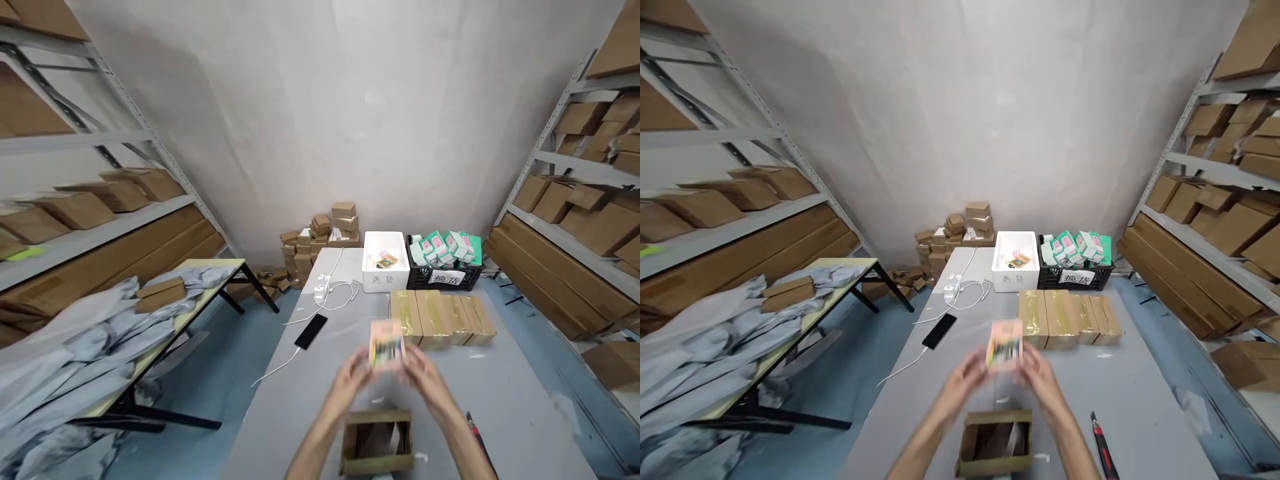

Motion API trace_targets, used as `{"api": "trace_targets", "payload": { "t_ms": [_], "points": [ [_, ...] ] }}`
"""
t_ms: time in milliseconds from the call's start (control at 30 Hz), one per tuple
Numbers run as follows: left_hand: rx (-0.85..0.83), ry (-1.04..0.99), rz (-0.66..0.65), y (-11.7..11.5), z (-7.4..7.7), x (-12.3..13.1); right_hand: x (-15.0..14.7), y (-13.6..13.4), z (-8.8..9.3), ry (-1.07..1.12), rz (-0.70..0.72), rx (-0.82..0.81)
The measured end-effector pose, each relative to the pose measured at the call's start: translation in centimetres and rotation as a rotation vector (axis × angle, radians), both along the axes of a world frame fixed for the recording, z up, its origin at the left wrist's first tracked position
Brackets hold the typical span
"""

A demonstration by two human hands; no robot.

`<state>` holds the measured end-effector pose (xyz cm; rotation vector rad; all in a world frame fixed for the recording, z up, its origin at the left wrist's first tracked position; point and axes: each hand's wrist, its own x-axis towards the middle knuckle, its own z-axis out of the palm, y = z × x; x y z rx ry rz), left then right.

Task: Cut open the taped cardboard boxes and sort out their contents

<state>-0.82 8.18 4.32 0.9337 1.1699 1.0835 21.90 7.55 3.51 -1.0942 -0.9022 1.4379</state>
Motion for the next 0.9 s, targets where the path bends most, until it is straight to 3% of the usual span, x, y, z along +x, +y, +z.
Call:
{"api": "trace_targets", "payload": {
  "t_ms": [67, 133, 200, 233, 267, 333, 500, 567, 600, 667, 733, 800, 900],
  "points": [
    [0.297, 0.117, 0.147, 1.9, 7.1, -0.2, 0.5, 2.4, 6.0, 0.072, -0.133, 0.117],
    [0.51, 0.164, 0.276, 2.4, 12.5, -0.5, 1.1, 3.6, 9.9, 0.086, -0.18, 0.211],
    [0.66, 0.223, 0.388, 1.8, 14.7, -1.0, 2.0, 3.5, 10.8, 0.049, -0.189, 0.233],
    [0.684, 0.257, 0.423, 1.2, 14.4, -1.3, 2.4, 3.1, 10.1, 0.019, -0.187, 0.214],
    [0.67, 0.287, 0.44, 0.6, 13.3, -1.7, 3.0, 2.4, 8.8, -0.013, -0.185, 0.176],
    [0.523, 0.313, 0.418, -0.8, 8.8, -2.7, 4.2, 0.5, 4.5, -0.074, -0.193, 0.053],
    [-0.246, 0.213, 0.339, -5.6, -7.5, -5.5, 7.1, -7.0, -9.7, -0.145, -0.36, -0.351],
    [-0.507, 0.214, 0.372, -8.0, -12.4, -6.0, 7.6, -10.3, -14.4, -0.136, -0.368, -0.503],
    [-0.579, 0.221, 0.364, -9.1, -14.1, -6.0, 7.6, -11.7, -16.3, -0.135, -0.348, -0.559],
    [-0.64, 0.216, 0.31, -10.5, -16.3, -5.5, 7.3, -13.5, -19.2, -0.116, -0.306, -0.658],
    [-0.614, 0.186, 0.231, -10.9, -17.0, -4.4, 6.6, -13.9, -20.7, -0.076, -0.261, -0.698],
    [-0.567, 0.165, 0.157, -10.3, -16.9, -3.1, 5.9, -13.2, -21.3, -0.025, -0.198, -0.702],
    [-0.505, 0.2, 0.099, -8.7, -15.9, -1.6, 4.9, -11.2, -20.5, 0.008, -0.071, -0.686]
  ]
}}
